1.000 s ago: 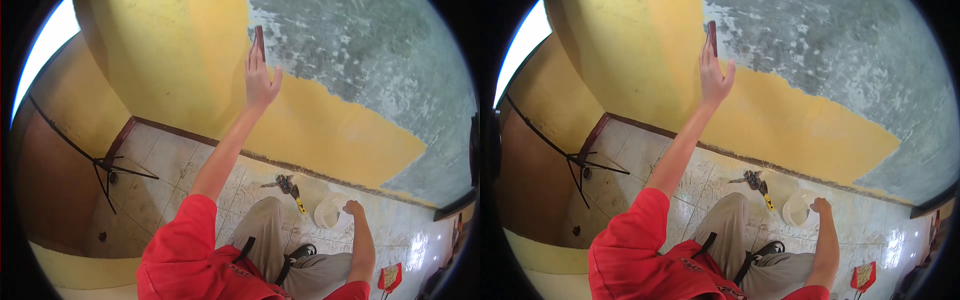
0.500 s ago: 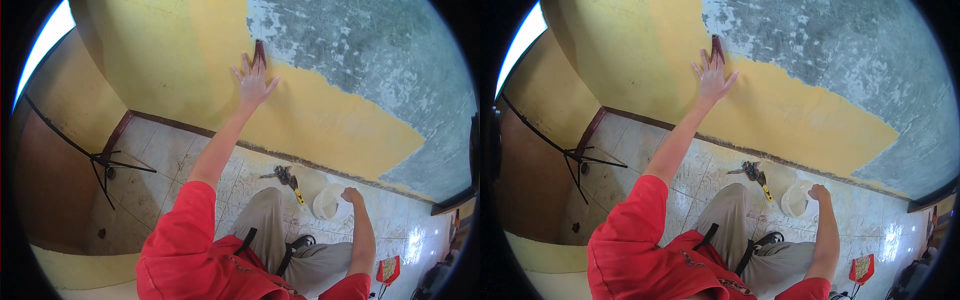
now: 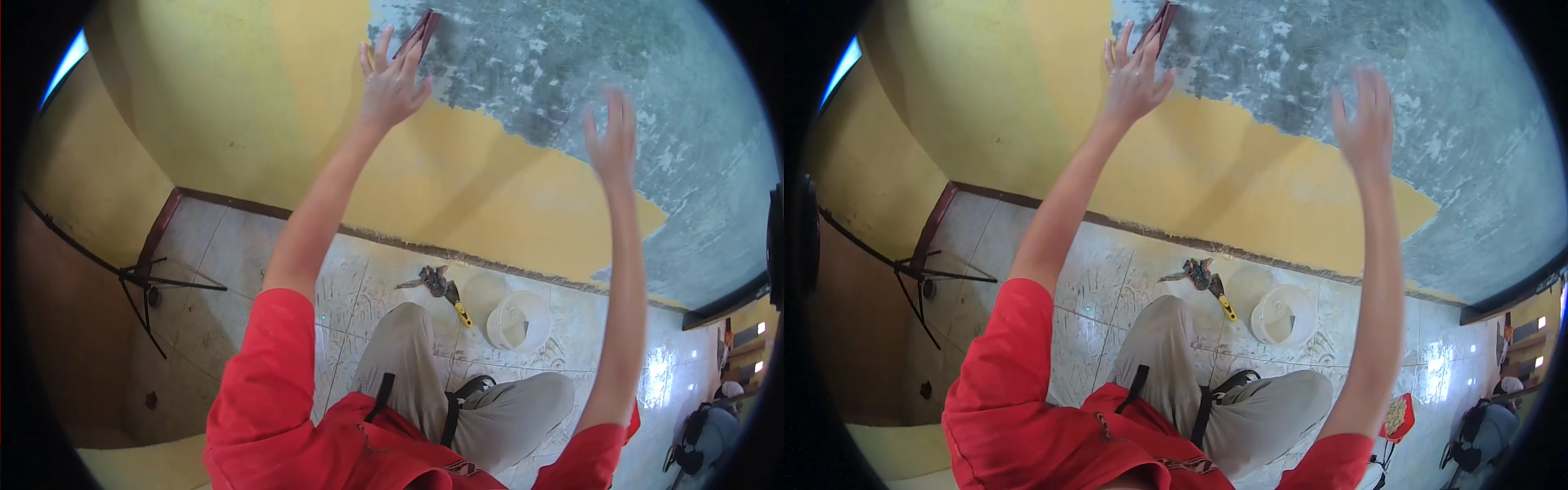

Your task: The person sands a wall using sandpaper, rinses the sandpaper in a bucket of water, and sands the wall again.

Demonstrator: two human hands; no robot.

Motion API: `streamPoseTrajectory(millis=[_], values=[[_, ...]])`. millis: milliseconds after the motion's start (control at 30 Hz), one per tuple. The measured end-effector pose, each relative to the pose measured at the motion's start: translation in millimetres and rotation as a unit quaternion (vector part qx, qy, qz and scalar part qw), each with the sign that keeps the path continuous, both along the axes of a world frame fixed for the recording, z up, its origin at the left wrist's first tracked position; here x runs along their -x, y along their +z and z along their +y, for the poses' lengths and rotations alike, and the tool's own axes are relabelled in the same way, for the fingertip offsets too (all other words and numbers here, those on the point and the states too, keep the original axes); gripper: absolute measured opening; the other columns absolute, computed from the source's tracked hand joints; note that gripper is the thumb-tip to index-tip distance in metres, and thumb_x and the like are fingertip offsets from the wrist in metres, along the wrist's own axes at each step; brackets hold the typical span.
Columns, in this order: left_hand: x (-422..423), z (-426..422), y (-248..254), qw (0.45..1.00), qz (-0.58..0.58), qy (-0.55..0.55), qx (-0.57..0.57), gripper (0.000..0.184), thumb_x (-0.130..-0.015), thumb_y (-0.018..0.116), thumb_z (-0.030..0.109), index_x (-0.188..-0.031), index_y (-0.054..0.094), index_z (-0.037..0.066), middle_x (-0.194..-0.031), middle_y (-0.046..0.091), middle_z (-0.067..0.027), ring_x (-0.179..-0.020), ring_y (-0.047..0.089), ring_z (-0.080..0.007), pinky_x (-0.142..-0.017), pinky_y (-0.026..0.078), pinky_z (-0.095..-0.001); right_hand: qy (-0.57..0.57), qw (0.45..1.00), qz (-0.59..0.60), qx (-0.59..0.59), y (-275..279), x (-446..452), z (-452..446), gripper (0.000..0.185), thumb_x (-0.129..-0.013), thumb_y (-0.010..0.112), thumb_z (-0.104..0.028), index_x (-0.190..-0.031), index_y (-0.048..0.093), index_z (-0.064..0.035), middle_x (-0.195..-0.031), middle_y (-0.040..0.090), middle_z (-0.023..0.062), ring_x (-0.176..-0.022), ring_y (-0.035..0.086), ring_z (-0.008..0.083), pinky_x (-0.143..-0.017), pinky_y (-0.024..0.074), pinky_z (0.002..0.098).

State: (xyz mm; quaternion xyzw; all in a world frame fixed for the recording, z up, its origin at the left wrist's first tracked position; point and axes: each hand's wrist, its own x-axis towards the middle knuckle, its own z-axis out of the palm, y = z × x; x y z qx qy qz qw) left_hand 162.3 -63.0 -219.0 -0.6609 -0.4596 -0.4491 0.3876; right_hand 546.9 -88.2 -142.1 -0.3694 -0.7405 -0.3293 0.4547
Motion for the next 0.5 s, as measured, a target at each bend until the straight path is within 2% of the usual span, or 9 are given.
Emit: streamPoseTrajectory(millis=[33,67,133,167,233,467,500], values=[[4.7,2.5,9.7,0.999,0.029,-0.023,-0.027,0.068,-0.091,0.066,0.041,-0.147,0.045,0.01,-0.149,0.053,-0.0065,-0.154,0.021,-0.0357,-0.119,0.008,-0.068,0.016,0.997,-0.017,-0.079,48.3,26.1,9.9,0.046,-0.095,0.067,-0.022,-0.138,0.057,-0.0076,-0.141,0.055,0.0201,-0.13,0.051,0.0386,-0.109,0.0414,0.0467],[8.0,2.1,20.1,0.999,0.032,-0.028,-0.031,0.068,-0.091,0.066,0.041,-0.147,0.045,0.01,-0.149,0.053,-0.0065,-0.154,0.021,-0.0357,-0.119,0.008,-0.068,-0.017,0.993,-0.039,-0.109,87.9,44.8,19.8,0.054,-0.095,0.067,-0.025,-0.146,0.052,-0.0141,-0.15,0.047,0.0185,-0.137,0.046,0.0366,-0.112,0.0396,0.0455],[13.8,-2.0,32.9,0.985,0.166,-0.035,-0.028,0.06,-0.091,0.065,0.042,-0.143,0.052,0.016,-0.141,0.061,0.0008,-0.153,0.028,-0.0273,-0.121,0.008,-0.0651,-0.022,0.98,-0.03,-0.195,144.8,95.5,35.5,0.052,-0.094,0.06,-0.027,-0.142,0.051,-0.0081,-0.145,0.049,0.0161,-0.138,0.043,0.0373,-0.116,0.033,0.0495],[14.6,1.5,34.9,0.984,0.17,-0.036,-0.029,0.06,-0.091,0.065,0.042,-0.143,0.052,0.016,-0.141,0.061,0.0008,-0.153,0.028,-0.0273,-0.121,0.008,-0.0651,-0.025,0.98,-0.026,-0.195,146.5,105.5,50.7,0.052,-0.094,0.06,-0.027,-0.142,0.051,-0.0081,-0.145,0.049,0.0161,-0.138,0.043,0.0373,-0.116,0.033,0.0495],[21.3,14.1,42.3,0.969,0.241,-0.046,-0.009,0.06,-0.09,0.064,0.05,-0.142,0.055,0.02,-0.138,0.062,0.0049,-0.152,0.03,-0.0222,-0.122,0.007,-0.0654,-0.111,0.956,-0.033,-0.27,148.0,123.2,80.5,0.067,-0.095,0.058,-0.035,-0.154,0.037,-0.0109,-0.158,0.036,0.0154,-0.149,0.028,0.0366,-0.123,0.0223,0.0536],[27.5,27.0,27.8,0.968,0.249,-0.011,0.018,0.069,-0.087,0.06,0.061,-0.147,0.053,0.028,-0.138,0.062,0.0062,-0.153,0.028,-0.0223,-0.124,0.007,-0.0648,-0.099,0.96,-0.023,-0.262,142.3,126.1,89.8,0.066,-0.095,0.058,-0.036,-0.154,0.039,-0.0126,-0.16,0.034,0.0142,-0.15,0.026,0.0367,-0.124,0.0189,0.0539],[27.3,29.8,27.6,0.97,0.243,-0.015,0.002,0.069,-0.086,0.061,0.062,-0.148,0.05,0.032,-0.134,0.064,0.0069,-0.153,0.028,-0.0205,-0.124,0.008,-0.064,-0.097,0.958,-0.025,-0.269,143.5,124.6,90.6,0.066,-0.095,0.058,-0.036,-0.154,0.039,-0.0129,-0.16,0.034,0.014,-0.15,0.026,0.0366,-0.124,0.0188,0.0538]])
